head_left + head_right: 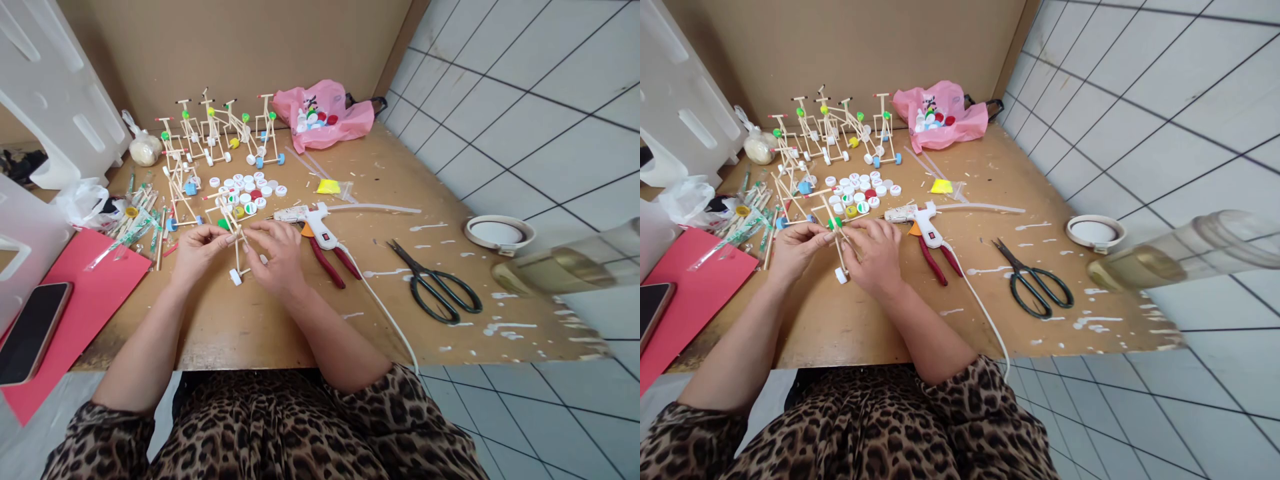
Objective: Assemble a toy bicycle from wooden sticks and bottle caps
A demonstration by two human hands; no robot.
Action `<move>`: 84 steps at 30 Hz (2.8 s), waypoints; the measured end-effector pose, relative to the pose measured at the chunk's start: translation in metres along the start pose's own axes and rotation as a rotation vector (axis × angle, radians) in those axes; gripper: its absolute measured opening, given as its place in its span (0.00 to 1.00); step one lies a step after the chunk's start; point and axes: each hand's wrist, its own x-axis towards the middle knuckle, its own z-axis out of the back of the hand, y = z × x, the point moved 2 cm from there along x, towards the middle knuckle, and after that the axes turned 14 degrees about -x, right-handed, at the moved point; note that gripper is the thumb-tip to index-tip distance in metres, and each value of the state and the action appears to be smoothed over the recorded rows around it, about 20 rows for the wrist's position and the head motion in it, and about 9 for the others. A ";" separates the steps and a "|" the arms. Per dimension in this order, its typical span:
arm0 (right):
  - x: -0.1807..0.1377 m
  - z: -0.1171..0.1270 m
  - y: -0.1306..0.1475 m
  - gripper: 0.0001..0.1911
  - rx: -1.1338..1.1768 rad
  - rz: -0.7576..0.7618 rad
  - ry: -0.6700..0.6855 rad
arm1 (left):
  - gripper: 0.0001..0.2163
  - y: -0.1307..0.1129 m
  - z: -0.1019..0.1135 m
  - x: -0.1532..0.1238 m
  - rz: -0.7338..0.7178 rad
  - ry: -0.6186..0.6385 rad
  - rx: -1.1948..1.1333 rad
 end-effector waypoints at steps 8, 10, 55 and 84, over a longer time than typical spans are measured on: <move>0.000 -0.001 0.001 0.12 -0.012 0.009 -0.006 | 0.14 0.002 0.000 0.003 0.034 0.022 -0.038; 0.000 -0.002 0.001 0.12 -0.015 0.016 -0.003 | 0.15 0.002 0.001 0.004 0.037 0.023 -0.030; 0.000 -0.004 0.001 0.13 0.070 -0.012 -0.016 | 0.15 0.000 0.005 0.008 0.073 0.049 -0.059; -0.007 0.002 -0.037 0.13 0.242 -0.053 0.663 | 0.26 0.013 0.033 -0.007 0.485 0.539 0.400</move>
